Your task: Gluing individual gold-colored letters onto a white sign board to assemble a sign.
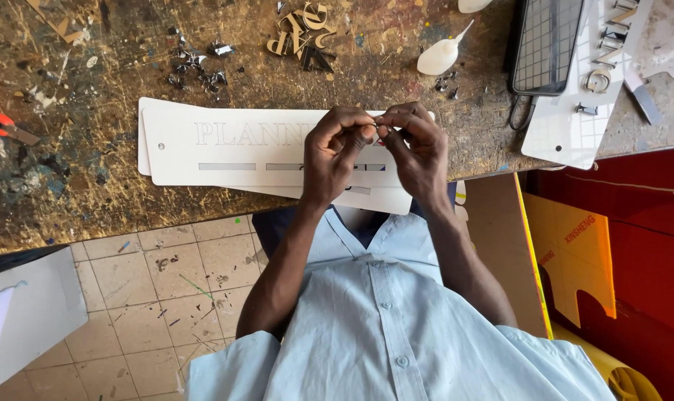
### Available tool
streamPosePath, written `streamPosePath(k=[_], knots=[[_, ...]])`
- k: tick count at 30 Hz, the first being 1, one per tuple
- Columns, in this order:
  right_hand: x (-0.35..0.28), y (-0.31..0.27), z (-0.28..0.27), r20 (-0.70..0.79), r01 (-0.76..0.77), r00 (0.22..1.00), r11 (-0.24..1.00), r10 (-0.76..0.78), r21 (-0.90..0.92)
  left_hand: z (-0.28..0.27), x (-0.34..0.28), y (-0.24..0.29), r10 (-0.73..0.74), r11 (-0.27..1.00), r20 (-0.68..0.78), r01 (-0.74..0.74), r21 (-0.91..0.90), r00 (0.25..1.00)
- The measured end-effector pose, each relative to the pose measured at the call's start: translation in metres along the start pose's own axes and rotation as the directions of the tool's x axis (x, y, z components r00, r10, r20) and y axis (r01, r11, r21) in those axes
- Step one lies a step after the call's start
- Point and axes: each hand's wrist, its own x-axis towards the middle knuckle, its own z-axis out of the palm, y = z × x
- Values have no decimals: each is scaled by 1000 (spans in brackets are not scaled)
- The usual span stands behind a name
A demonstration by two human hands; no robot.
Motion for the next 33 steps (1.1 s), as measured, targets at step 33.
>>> streamPosePath(k=[33], knots=[[14, 0, 4, 58, 116, 993, 924, -102, -363, -82, 7, 16, 248, 767, -19, -184, 615, 969]])
